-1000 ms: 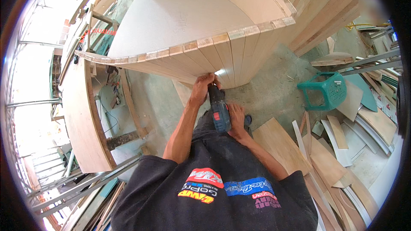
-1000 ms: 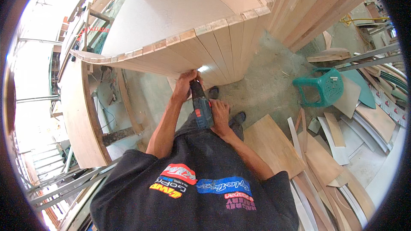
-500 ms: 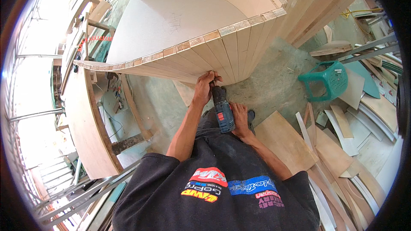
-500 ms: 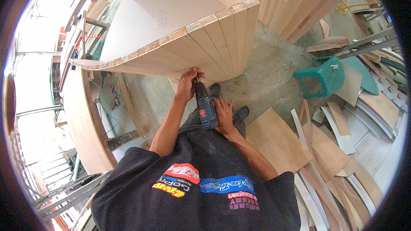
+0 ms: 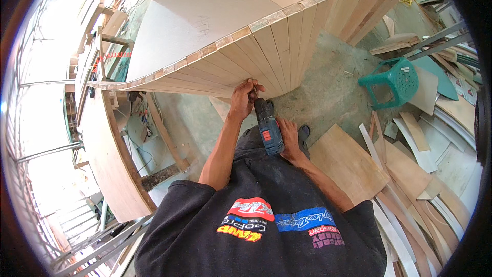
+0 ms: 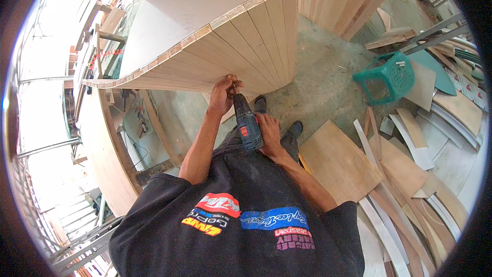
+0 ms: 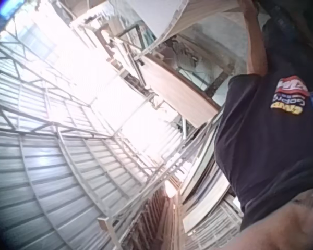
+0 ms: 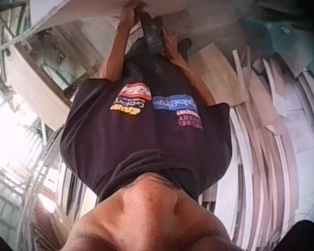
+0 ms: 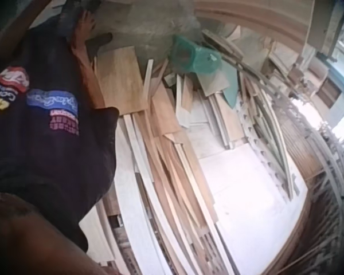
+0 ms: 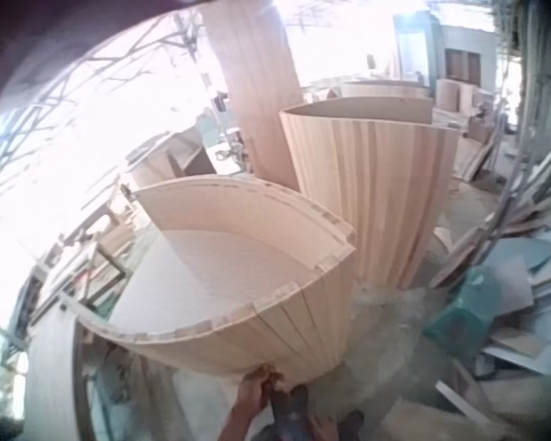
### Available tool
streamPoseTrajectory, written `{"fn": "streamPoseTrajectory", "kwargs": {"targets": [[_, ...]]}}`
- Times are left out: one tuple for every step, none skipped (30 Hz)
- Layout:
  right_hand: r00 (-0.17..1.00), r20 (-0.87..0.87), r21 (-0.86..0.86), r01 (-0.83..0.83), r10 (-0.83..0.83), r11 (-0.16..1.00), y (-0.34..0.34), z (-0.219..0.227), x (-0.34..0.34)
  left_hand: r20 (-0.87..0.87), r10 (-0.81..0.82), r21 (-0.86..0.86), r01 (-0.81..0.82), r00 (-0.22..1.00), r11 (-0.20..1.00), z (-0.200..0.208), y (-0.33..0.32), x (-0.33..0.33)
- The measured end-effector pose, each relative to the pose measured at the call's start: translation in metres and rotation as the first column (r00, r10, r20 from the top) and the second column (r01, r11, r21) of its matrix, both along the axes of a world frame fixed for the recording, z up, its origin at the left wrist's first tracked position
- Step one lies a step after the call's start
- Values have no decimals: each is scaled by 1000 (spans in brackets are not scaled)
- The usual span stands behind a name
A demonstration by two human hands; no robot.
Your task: The person uses a drill to drive screws into individual wooden slats on a curved frame and then reaches for more screws from a small container.
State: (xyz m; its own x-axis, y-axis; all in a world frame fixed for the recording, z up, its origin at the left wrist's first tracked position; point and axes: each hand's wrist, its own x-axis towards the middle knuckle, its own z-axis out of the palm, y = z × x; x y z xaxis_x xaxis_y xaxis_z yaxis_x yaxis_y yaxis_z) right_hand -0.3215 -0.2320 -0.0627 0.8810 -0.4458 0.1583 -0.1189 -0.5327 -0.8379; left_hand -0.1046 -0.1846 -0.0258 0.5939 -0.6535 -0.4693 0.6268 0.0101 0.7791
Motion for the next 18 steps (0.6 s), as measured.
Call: {"fn": "streamPoseTrajectory", "kwargs": {"targets": [[1000, 16, 6, 1, -1, 1000, 0, -1, 0, 6, 3, 16, -3, 1000, 1000, 2, -1, -1], [999, 32, 4, 6, -6, 1000, 0, 0, 2, 7, 0, 5, 0, 1000, 1000, 2, 0, 0], [999, 49, 3, 10, -10, 1000, 0, 1, 3, 9, -2, -6, 2, 1000, 1000, 1, 1, 0], [998, 65, 2, 13, -14, 1000, 0, 2, 4, 10, -4, -16, 4, 1000, 1000, 1, 1, 0], [998, 61, 13, 23, -24, 1000, 2, 0, 5, 16, -1, -25, 2, 1000, 1000, -1, 2, 1], [998, 56, 26, 32, -33, 999, 4, -4, 5, 22, 1, -33, -1, 1000, 999, -3, 3, 1], [998, 51, 38, 40, -42, 998, 7, -8, 6, 28, 4, -41, -3, 1000, 999, -4, 3, 2], [995, 66, 269, 49, -69, 962, 15, -27, 8, 36, 17, -46, -16, 999, 999, -4, 2, 2], [991, 72, 486, 64, -113, 872, 28, -56, 12, 42, 16, -50, -13, 999, 999, -3, -2, 2], [990, 69, 582, 60, -122, 811, 35, -61, 12, 43, 21, -50, -19, 999, 999, -5, -1, 2], [989, 62, 668, 62, -138, 742, 42, -65, 11, 21, 3, -31, -2, 1000, 1000, -4, 1, 1], [992, 60, 656, 47, -115, 753, 37, -45, 14, 2, -5, -13, 5, 1000, 1000, -3, 2, 2], [993, 68, 638, 34, -101, 769, 33, -30, 18, -8, -22, -4, 22, 1000, 1000, 1, 1, 4], [984, 99, 620, 56, -149, 783, 39, -27, 21, -19, -24, 9, 24, 1000, 1000, 1, -1, 8], [971, 131, 602, 82, -200, 794, 47, -23, 22, -16, -28, -12, 27, 999, 1000, 1, -1, 9], [954, 164, 584, 112, -251, 804, 52, -21, 27, -12, -34, -34, 34, 999, 999, 1, 1, 10], [928, 202, 662, 105, -312, 742, 58, -22, 30, -20, -53, -52, 52, 998, 997, 1, 3, 7], [898, 229, 733, 94, -375, 674, 64, -26, 32, -19, -67, -59, 66, 998, 996, 0, 5, 6]]}}
